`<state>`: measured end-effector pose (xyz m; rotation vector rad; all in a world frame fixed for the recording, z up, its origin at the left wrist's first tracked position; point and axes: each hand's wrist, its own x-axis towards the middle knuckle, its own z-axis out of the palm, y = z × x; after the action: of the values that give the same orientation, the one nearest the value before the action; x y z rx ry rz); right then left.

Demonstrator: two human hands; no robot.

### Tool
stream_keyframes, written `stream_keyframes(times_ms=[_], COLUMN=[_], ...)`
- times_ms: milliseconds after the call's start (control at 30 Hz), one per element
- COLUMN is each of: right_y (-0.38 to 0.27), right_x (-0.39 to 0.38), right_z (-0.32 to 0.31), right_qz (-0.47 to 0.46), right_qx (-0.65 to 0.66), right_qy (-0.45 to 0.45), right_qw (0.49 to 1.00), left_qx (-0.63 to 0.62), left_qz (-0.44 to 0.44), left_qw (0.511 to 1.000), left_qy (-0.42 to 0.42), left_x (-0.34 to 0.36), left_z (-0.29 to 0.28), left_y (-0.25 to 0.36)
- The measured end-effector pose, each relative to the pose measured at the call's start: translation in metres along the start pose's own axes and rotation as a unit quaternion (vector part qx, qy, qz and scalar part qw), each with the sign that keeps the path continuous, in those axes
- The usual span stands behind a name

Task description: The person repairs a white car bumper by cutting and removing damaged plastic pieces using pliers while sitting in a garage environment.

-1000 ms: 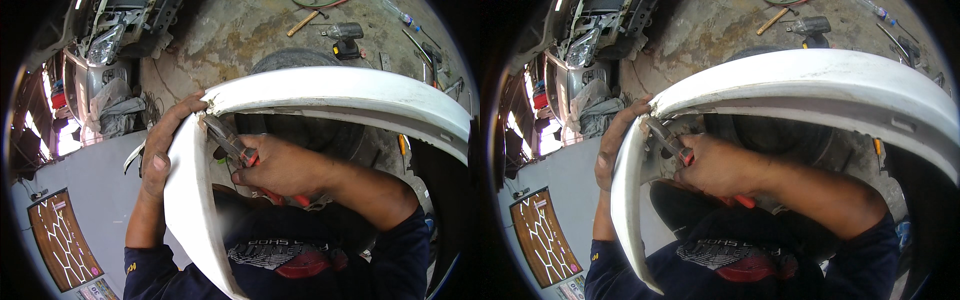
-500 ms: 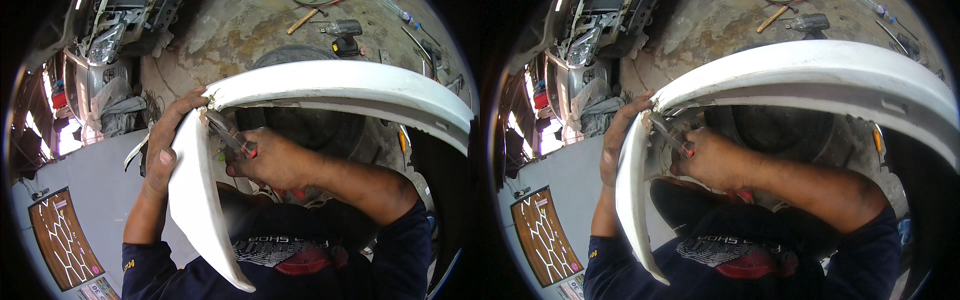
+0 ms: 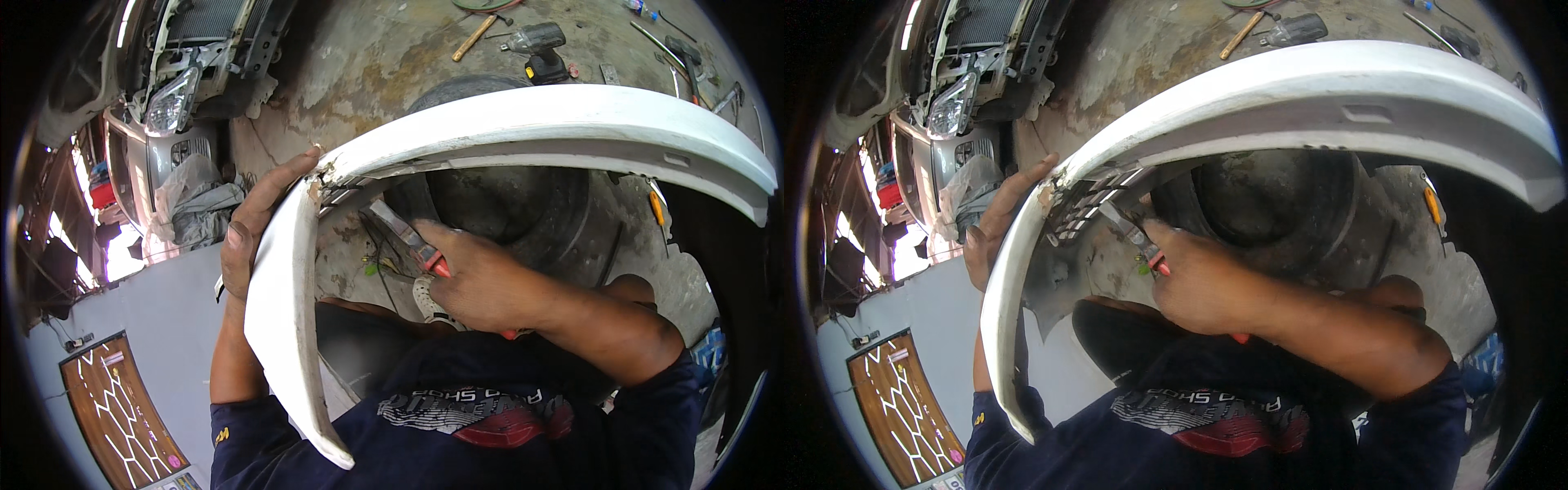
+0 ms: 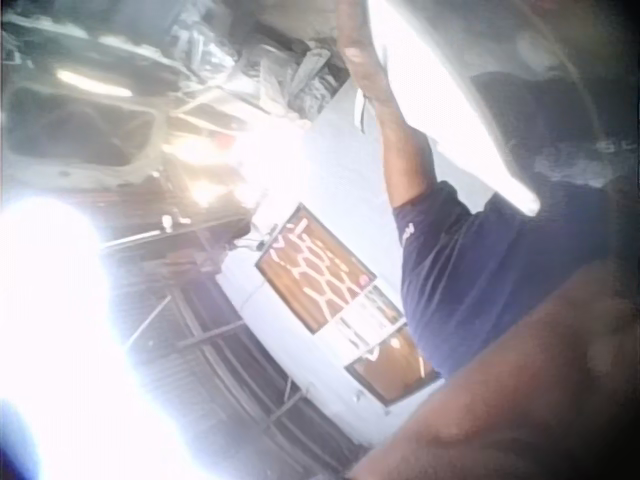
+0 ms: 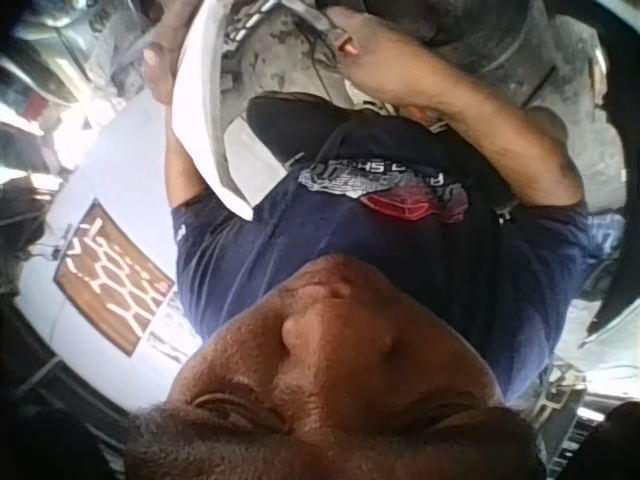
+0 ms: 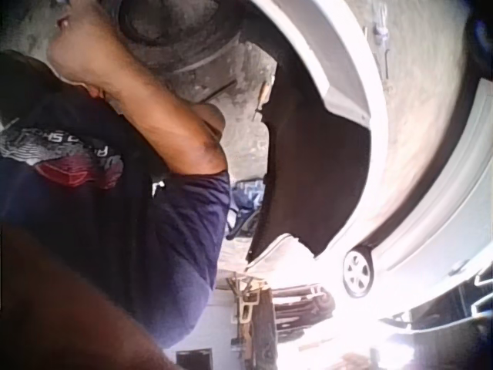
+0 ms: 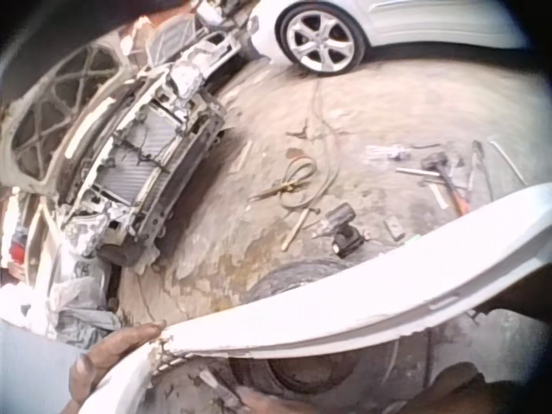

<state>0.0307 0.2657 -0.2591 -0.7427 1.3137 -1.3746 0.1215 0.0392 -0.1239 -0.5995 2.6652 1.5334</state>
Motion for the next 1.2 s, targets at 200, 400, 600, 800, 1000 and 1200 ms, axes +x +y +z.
stream_keyframes(times_ms=[200, 400, 600, 800, 1000, 1200], right_y=[-0.012, -0.031, -0.018, -0.003, -0.035, -0.075], right_x=[0.004, 0.005, 0.012, 0.0, -0.007, -0.001], right_z=[0.014, 0.014, 0.023, 0.059, -0.011, -0.017], right_qz=[-0.012, 0.015, 0.034, -0.149, -0.126, -0.128], right_qx=[0.016, 0.092, 0.162, -0.071, -0.311, -0.449], right_qy=[0.004, -0.065, -0.049, 0.152, -0.174, 0.004], right_qw=[1.0, 0.994, 0.985, 0.974, 0.926, 0.884], left_qx=[-0.01, 0.005, -0.062, -0.021, -0.102, -0.119], left_qz=[-0.021, -0.024, -0.023, 0.011, 0.007, 0.025], left_qw=[1.0, 1.0, 0.998, 0.999, 0.992, 0.99], left_qy=[-0.007, -0.008, -0.006, -0.029, -0.07, -0.074], left_x=[-0.003, -0.004, -0.012, 0.0, 0.005, 0.017], left_z=[0.0, -0.004, -0.006, -0.008, -0.019, -0.025], left_y=[0.008, 0.011, 0.0, 0.0, -0.005, -0.024])
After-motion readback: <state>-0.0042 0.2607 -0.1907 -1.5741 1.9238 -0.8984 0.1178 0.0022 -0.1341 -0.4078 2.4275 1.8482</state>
